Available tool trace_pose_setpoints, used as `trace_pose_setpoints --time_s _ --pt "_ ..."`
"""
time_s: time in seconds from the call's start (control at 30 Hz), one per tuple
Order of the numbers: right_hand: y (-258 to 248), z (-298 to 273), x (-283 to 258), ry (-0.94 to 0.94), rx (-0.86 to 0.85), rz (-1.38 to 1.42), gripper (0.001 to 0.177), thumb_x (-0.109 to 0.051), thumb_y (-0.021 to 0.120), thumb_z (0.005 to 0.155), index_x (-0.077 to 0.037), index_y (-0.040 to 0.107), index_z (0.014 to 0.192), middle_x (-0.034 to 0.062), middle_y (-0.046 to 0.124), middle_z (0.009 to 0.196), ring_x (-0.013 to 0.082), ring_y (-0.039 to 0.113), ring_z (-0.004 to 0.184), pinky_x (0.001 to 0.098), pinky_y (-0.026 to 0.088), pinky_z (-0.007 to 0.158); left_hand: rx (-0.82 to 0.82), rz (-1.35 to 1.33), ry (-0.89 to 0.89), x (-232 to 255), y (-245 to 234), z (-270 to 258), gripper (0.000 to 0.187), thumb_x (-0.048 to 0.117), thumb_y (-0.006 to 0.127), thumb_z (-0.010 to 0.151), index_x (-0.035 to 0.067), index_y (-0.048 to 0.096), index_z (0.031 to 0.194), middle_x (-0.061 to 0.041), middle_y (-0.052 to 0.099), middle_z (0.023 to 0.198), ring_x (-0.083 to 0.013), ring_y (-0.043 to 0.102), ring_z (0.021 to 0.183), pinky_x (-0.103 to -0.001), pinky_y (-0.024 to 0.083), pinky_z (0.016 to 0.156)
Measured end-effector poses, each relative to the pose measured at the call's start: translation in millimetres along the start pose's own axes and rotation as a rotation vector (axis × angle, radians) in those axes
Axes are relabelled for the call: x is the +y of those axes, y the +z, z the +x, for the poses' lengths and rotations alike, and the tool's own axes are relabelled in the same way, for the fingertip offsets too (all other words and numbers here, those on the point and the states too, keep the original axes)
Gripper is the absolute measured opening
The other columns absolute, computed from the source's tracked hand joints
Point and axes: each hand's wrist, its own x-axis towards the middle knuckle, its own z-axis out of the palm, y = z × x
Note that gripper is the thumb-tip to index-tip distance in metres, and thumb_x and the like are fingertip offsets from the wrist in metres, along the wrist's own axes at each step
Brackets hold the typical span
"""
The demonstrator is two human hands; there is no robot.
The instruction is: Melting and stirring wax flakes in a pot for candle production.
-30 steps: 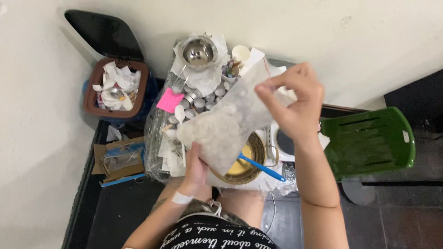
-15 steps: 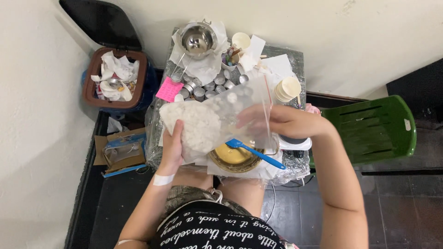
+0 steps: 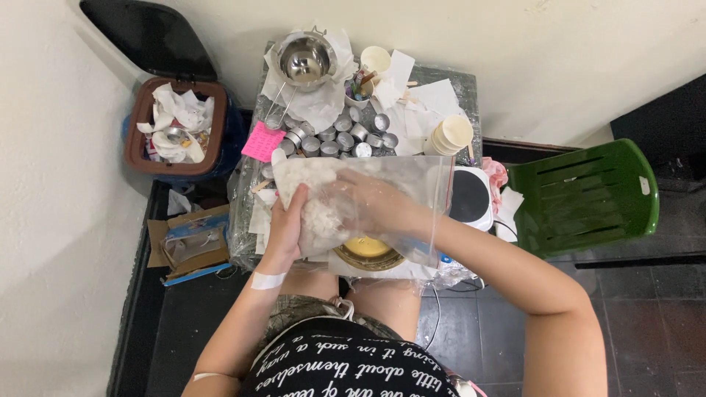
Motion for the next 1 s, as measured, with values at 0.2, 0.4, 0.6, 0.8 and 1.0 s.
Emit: trace_pose_setpoints --time_s 0.2,0.4,0.6,0.8,1.0 --pt "3.9 2.5 31.6 -0.117 0.046 0.058 0.057 -0.016 0.083 0.072 -0.012 0.065 0.126 0.0158 0.061 0.128 0.0368 0.063 0.113 0.0430 0.051 0.091 0.006 -0.005 0.000 6.1 -0.9 2.1 0.052 0.032 0.063 0.098 -0.003 0.054 0.135 -0.015 0.069 0.125 -0.0193 0.071 0.106 -0.033 0.060 0.087" --pt "-29.0 -6.1 22.2 -0.214 0.136 0.121 0.030 -0.015 0.079 0.081 -0.013 0.070 0.110 0.0079 0.070 0.113 0.0292 0.067 0.108 0.0390 0.052 0.095 0.044 0.077 0.008 8.0 -11.9 10.0 0.055 0.035 0.062 0.099 -0.004 0.053 0.137 -0.016 0.068 0.128 -0.0207 0.070 0.110 -0.033 0.059 0.090" --pt "-45.6 -18.0 11.0 -0.164 0.137 0.197 0.029 -0.014 0.076 0.084 -0.010 0.069 0.112 0.0095 0.070 0.115 0.0284 0.067 0.110 0.0382 0.051 0.097 -0.003 0.003 0.011 13.3 -15.7 8.2 0.059 0.036 0.062 0.099 -0.003 0.050 0.141 -0.015 0.066 0.132 -0.0210 0.069 0.114 -0.034 0.059 0.092" --pt "-46.3 -24.7 13.9 -0.037 0.155 0.393 0.018 -0.015 0.070 0.095 -0.009 0.070 0.112 0.0065 0.074 0.110 0.0170 0.070 0.102 0.0310 0.055 0.091 0.014 0.037 0.003 15.9 -22.9 11.5 0.059 0.037 0.061 0.099 -0.003 0.049 0.142 -0.017 0.065 0.133 -0.0241 0.068 0.117 -0.036 0.059 0.094" --pt "-50.9 -48.3 41.4 0.200 0.172 0.386 0.018 -0.013 0.070 0.094 -0.009 0.072 0.112 0.0071 0.073 0.091 0.0157 0.066 0.074 0.0290 0.053 0.067 0.045 0.081 0.017 28.3 -40.8 13.5 0.060 0.039 0.057 0.099 -0.001 0.047 0.143 -0.018 0.061 0.138 -0.0260 0.066 0.122 -0.039 0.057 0.100"
